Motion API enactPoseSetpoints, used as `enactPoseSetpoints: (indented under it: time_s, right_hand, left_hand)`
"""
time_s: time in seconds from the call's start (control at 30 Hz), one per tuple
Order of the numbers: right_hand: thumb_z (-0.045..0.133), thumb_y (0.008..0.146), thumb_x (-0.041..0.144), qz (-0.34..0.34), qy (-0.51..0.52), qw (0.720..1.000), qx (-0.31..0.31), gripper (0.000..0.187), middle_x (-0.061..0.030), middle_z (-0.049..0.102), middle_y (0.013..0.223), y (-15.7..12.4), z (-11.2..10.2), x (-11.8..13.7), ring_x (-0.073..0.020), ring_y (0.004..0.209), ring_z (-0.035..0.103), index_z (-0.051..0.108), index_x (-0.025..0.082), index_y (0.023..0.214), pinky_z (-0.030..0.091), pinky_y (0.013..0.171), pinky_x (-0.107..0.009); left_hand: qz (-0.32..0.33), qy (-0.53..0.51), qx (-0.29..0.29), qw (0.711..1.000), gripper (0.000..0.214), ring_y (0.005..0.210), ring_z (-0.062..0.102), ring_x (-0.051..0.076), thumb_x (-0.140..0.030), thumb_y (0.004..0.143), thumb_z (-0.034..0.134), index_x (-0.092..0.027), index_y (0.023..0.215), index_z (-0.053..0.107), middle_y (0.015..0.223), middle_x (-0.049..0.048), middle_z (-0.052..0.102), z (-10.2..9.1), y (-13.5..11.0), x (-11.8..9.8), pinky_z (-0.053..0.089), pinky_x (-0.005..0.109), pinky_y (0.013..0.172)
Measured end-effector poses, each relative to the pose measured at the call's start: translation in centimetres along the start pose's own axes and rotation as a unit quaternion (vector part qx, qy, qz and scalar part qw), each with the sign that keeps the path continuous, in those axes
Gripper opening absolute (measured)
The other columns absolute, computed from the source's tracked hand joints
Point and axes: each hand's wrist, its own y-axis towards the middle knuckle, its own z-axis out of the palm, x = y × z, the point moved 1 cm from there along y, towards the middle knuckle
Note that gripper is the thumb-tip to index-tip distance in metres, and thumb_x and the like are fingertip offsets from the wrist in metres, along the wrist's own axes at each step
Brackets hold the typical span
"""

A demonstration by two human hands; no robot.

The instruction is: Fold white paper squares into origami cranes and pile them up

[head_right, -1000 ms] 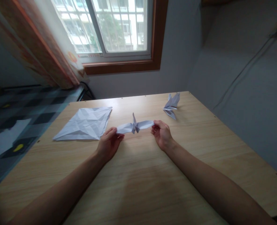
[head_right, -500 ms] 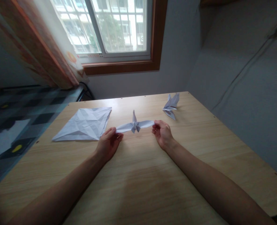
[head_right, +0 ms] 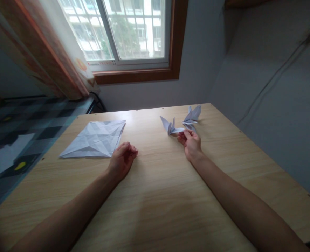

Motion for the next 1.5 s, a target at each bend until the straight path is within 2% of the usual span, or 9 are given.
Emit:
enactPoseSetpoints:
  time_s: [0.43, 0.57, 0.7, 0.9, 1.13, 1.23, 1.3, 1.4, 1.5]
  right_hand:
    - [0.067, 0.077, 0.015, -0.020, 0.005, 0.998, -0.061, 0.006, 0.0010, 0.067, 0.062, 2.1, -1.3, 0.5, -0.0103, 0.054, 0.067, 0.061, 0.016, 0.078, 0.059, 0.054, -0.017]
    - [0.065, 0.071, 0.009, -0.045, -0.007, 0.996, -0.075, 0.028, 0.0055, 0.066, 0.068, 2.1, -1.4, 0.2, -0.0086, 0.053, 0.066, 0.059, 0.020, 0.096, 0.057, 0.051, -0.016]
    - [0.067, 0.063, 0.007, -0.137, -0.051, 0.984, -0.097, 0.053, 0.0051, 0.064, 0.087, 2.0, -2.0, 0.0, -0.0070, 0.055, 0.064, 0.054, 0.025, 0.111, 0.056, 0.052, -0.018]
    - [0.064, 0.059, 0.008, -0.179, -0.078, 0.975, -0.102, 0.058, -0.0082, 0.048, 0.136, 1.5, -2.3, 0.2, -0.0081, 0.075, 0.067, 0.055, 0.024, 0.114, 0.055, 0.067, -0.021]
    - [0.059, 0.062, 0.013, -0.228, -0.120, 0.958, -0.123, 0.053, -0.0090, 0.044, 0.139, 0.7, -2.5, 0.7, -0.0124, 0.084, 0.064, 0.052, 0.025, 0.113, 0.053, 0.065, -0.025]
    - [0.061, 0.063, 0.017, -0.244, -0.143, 0.952, -0.117, 0.051, -0.0092, 0.046, 0.134, 0.2, -2.6, 0.7, -0.0132, 0.082, 0.061, 0.051, 0.025, 0.112, 0.050, 0.060, -0.024]
    - [0.062, 0.063, 0.019, -0.249, -0.162, 0.947, -0.120, 0.050, -0.0092, 0.048, 0.131, -0.1, -2.6, 0.7, -0.0139, 0.081, 0.058, 0.051, 0.025, 0.112, 0.048, 0.058, -0.024]
    - [0.061, 0.064, 0.022, -0.255, -0.194, 0.939, -0.120, 0.050, -0.0089, 0.051, 0.128, -0.2, -2.8, 0.7, -0.0140, 0.079, 0.055, 0.050, 0.024, 0.113, 0.047, 0.060, -0.025]
    - [0.061, 0.064, 0.024, -0.276, -0.222, 0.928, -0.117, 0.049, -0.0079, 0.052, 0.124, 0.0, -2.9, 0.5, -0.0133, 0.077, 0.054, 0.050, 0.022, 0.111, 0.046, 0.063, -0.027]
  left_hand:
    - [0.006, 0.001, 0.009, 1.000, 0.030, 0.060, 0.054, 0.009, -0.037, 0.069, 0.074, -0.016, 0.059, 0.055, 0.058, -0.0019, 0.057, 0.0, 0.0, 0.1, 0.045, 0.021, 0.062]
    - [0.009, 0.020, 0.003, 1.000, 0.030, 0.060, 0.054, 0.010, -0.038, 0.068, 0.073, -0.017, 0.058, 0.054, 0.059, -0.0018, 0.056, 0.0, -0.2, 0.0, 0.046, 0.023, 0.063]
    - [0.011, 0.028, 0.009, 1.000, 0.029, 0.060, 0.055, 0.011, -0.037, 0.067, 0.073, -0.017, 0.058, 0.054, 0.060, -0.0015, 0.056, 0.2, -0.3, -0.1, 0.045, 0.022, 0.062]
    - [0.018, 0.027, 0.023, 0.999, 0.027, 0.061, 0.055, 0.011, -0.036, 0.067, 0.073, -0.017, 0.059, 0.056, 0.060, -0.0007, 0.058, 0.1, -0.6, -0.2, 0.043, 0.022, 0.061]
    - [0.090, 0.146, 0.027, 0.985, 0.021, 0.064, 0.054, 0.013, -0.035, 0.071, 0.070, -0.018, 0.066, 0.059, 0.065, 0.0005, 0.061, 0.0, -1.2, -0.6, 0.042, 0.025, 0.064]
    - [0.185, 0.285, -0.020, 0.940, 0.019, 0.070, 0.056, 0.017, -0.036, 0.073, 0.067, -0.019, 0.071, 0.059, 0.071, 0.0014, 0.060, -0.8, -0.6, -2.0, 0.044, 0.029, 0.069]
    - [0.233, 0.407, -0.061, 0.881, 0.020, 0.085, 0.060, 0.024, -0.039, 0.074, 0.065, -0.020, 0.080, 0.063, 0.085, 0.0058, 0.064, -1.9, 0.1, -3.4, 0.046, 0.035, 0.078]
    - [0.268, 0.611, -0.116, 0.736, 0.039, 0.114, 0.051, 0.039, -0.044, 0.070, 0.071, -0.019, 0.099, 0.066, 0.115, 0.0154, 0.062, -3.9, 0.9, -5.6, 0.037, 0.050, 0.099]
    - [0.196, 0.759, -0.144, 0.604, 0.068, 0.136, 0.029, 0.046, -0.052, 0.073, 0.067, -0.015, 0.128, 0.055, 0.146, 0.0216, 0.041, -6.1, 1.3, -7.1, 0.027, 0.058, 0.107]
